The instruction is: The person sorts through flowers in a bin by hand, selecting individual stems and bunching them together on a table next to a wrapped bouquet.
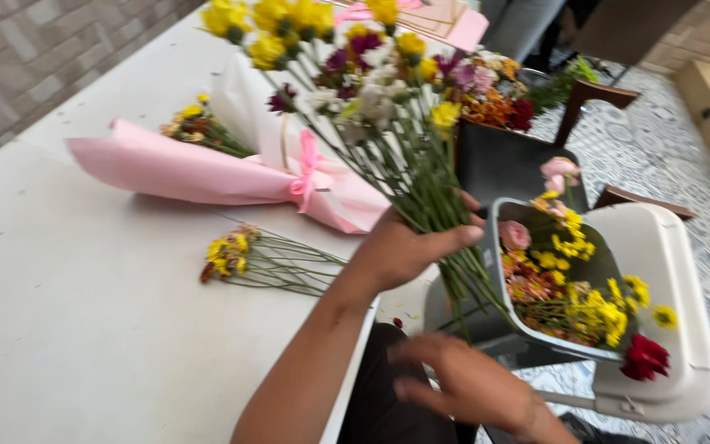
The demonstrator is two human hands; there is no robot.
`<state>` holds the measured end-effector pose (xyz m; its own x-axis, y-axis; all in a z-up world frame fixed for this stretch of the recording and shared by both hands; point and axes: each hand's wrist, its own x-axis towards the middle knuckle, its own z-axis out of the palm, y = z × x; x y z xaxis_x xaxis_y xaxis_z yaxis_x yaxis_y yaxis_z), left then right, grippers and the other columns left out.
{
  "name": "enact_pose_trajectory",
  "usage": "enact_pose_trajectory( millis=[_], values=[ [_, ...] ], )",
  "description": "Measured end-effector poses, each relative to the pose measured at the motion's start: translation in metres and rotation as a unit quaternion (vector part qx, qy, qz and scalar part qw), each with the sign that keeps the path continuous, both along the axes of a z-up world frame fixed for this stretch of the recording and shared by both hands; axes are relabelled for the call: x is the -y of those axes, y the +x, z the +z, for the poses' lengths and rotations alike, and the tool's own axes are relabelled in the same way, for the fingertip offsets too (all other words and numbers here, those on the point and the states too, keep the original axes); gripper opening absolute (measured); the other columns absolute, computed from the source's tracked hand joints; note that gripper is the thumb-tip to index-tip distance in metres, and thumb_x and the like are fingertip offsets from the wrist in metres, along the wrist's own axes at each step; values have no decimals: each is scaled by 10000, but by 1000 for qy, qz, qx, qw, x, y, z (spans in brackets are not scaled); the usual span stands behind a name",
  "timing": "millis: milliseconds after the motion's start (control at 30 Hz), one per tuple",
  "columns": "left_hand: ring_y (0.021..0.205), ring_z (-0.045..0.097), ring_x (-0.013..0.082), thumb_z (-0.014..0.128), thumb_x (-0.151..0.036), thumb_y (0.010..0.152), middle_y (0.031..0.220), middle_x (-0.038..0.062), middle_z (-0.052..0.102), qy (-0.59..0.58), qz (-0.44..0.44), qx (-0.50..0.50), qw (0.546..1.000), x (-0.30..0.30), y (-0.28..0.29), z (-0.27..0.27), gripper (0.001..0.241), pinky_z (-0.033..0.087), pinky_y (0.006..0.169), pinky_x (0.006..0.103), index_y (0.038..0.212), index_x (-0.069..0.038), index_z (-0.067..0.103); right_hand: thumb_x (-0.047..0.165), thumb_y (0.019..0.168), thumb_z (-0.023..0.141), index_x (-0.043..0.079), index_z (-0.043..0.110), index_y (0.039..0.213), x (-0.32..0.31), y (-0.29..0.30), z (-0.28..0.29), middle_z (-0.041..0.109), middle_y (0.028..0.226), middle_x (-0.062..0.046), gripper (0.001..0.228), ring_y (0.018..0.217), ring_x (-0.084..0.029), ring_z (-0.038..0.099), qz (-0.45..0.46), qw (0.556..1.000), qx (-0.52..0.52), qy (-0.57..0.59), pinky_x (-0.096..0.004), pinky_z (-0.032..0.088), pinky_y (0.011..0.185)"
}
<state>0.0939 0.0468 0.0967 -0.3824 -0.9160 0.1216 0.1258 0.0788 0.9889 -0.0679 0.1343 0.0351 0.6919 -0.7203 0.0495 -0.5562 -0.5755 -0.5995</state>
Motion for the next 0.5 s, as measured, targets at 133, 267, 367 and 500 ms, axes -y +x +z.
enact_pose_trajectory(
  millis=[133, 267, 367, 500],
  values=[
    [1095, 764, 138, 782, -280, 810, 1124, 48, 813, 0, -25, -2, 1000, 10, -10, -17, 380, 585, 1026, 307, 1160, -150, 713, 305, 919, 736, 122, 769, 947, -32, -44, 67, 832, 851, 9, 187, 758, -145, 810, -3, 990, 140, -4, -289, 640, 721],
    [1184, 697, 97, 777, -377, 806, 1223, -51, 773, -28, -32, 63, 997, 7, -26, -23, 361, 502, 1090, 298, 1127, -215, 751, 172, 844, 802, 77, 747, 1031, 1, -65, 72, 784, 997, -39, 216, 817, -122, 701, -279, 936, 111, -182, -257, 551, 756],
    [1159, 690, 100, 757, -394, 825, 1227, -44, 739, -28, -50, 74, 996, 8, -38, -30, 316, 521, 1042, 289, 1073, -198, 740, 155, 864, 787, 47, 706, 1243, 32, -73, 67, 771, 1164, -81, 402, 900, -114, 711, -313, 929, 164, -108, -250, 604, 849],
    [1198, 709, 256, 779, -495, 845, 1182, 130, 774, -14, -52, 50, 997, 13, -48, -38, 546, 492, 1120, 484, 1219, -100, 725, 16, 785, 842, 6, 729, 1225, 51, -83, 51, 777, 973, -126, 455, 851, -190, 735, -266, 929, 257, 12, -297, 584, 716]
  ],
)
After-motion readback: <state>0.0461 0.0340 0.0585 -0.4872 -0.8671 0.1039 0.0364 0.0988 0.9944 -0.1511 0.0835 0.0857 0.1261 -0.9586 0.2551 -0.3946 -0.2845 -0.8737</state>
